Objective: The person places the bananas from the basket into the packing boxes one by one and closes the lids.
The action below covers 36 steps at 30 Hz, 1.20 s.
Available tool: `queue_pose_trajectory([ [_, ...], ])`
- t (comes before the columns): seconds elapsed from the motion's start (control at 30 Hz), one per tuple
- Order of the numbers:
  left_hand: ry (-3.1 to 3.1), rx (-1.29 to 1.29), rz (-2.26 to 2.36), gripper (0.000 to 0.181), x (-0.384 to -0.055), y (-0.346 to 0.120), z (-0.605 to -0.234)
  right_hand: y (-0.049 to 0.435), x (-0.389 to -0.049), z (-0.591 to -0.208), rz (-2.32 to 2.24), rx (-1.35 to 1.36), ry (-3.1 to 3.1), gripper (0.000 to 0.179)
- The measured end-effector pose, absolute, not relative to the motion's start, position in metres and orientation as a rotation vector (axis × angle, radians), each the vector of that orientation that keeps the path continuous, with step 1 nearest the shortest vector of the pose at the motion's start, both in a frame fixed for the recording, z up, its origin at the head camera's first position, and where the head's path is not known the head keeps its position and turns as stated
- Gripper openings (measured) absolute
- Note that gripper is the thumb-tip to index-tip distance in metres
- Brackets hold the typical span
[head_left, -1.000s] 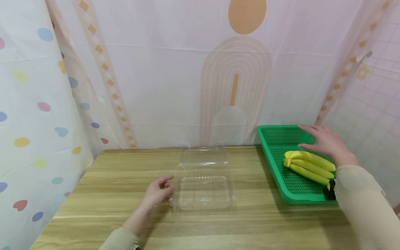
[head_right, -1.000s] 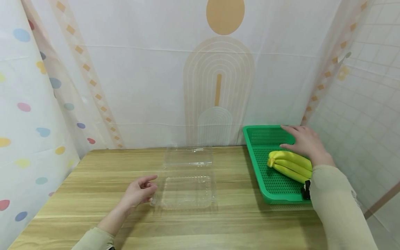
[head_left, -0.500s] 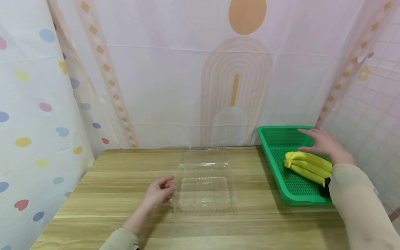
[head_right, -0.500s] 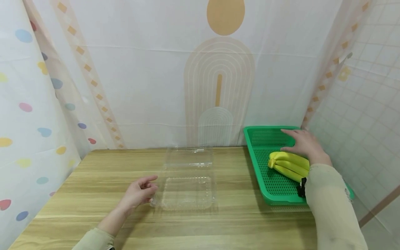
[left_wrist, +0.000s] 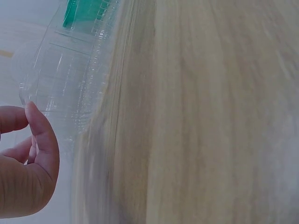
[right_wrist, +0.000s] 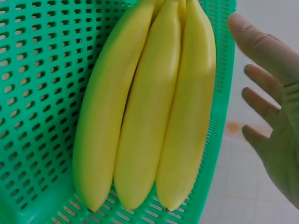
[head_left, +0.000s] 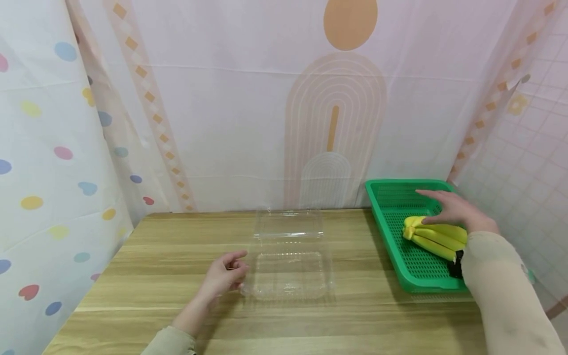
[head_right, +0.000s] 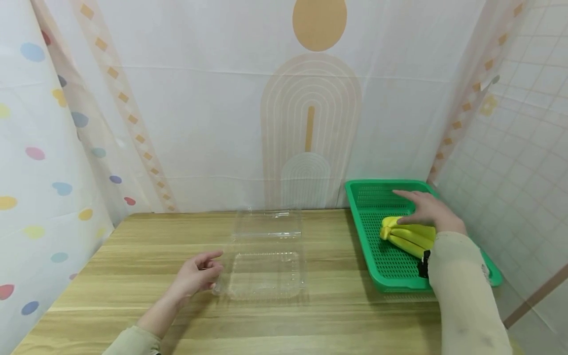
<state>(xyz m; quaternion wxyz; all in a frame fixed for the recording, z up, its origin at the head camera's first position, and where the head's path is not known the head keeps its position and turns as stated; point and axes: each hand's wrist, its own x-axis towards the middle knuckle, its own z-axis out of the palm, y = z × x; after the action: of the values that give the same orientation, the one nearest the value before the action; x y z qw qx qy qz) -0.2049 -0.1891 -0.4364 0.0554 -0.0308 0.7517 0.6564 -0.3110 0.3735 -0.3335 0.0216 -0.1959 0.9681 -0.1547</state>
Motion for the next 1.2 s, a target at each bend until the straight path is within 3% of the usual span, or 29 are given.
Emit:
queue_pose_trajectory([
  [0.57, 2.253, -0.096, 2.019, 0.049, -0.203, -0.189, -0.436, 0.373, -0.311, -0.359, -0.625, -0.563, 2.857, 0.093],
  [1.2, 2.246, -0.108, 2.011, 0.051, -0.204, -0.192, -0.439, 0.351, -0.313, -0.366, -0.495, -0.558, 2.829, 0.083],
])
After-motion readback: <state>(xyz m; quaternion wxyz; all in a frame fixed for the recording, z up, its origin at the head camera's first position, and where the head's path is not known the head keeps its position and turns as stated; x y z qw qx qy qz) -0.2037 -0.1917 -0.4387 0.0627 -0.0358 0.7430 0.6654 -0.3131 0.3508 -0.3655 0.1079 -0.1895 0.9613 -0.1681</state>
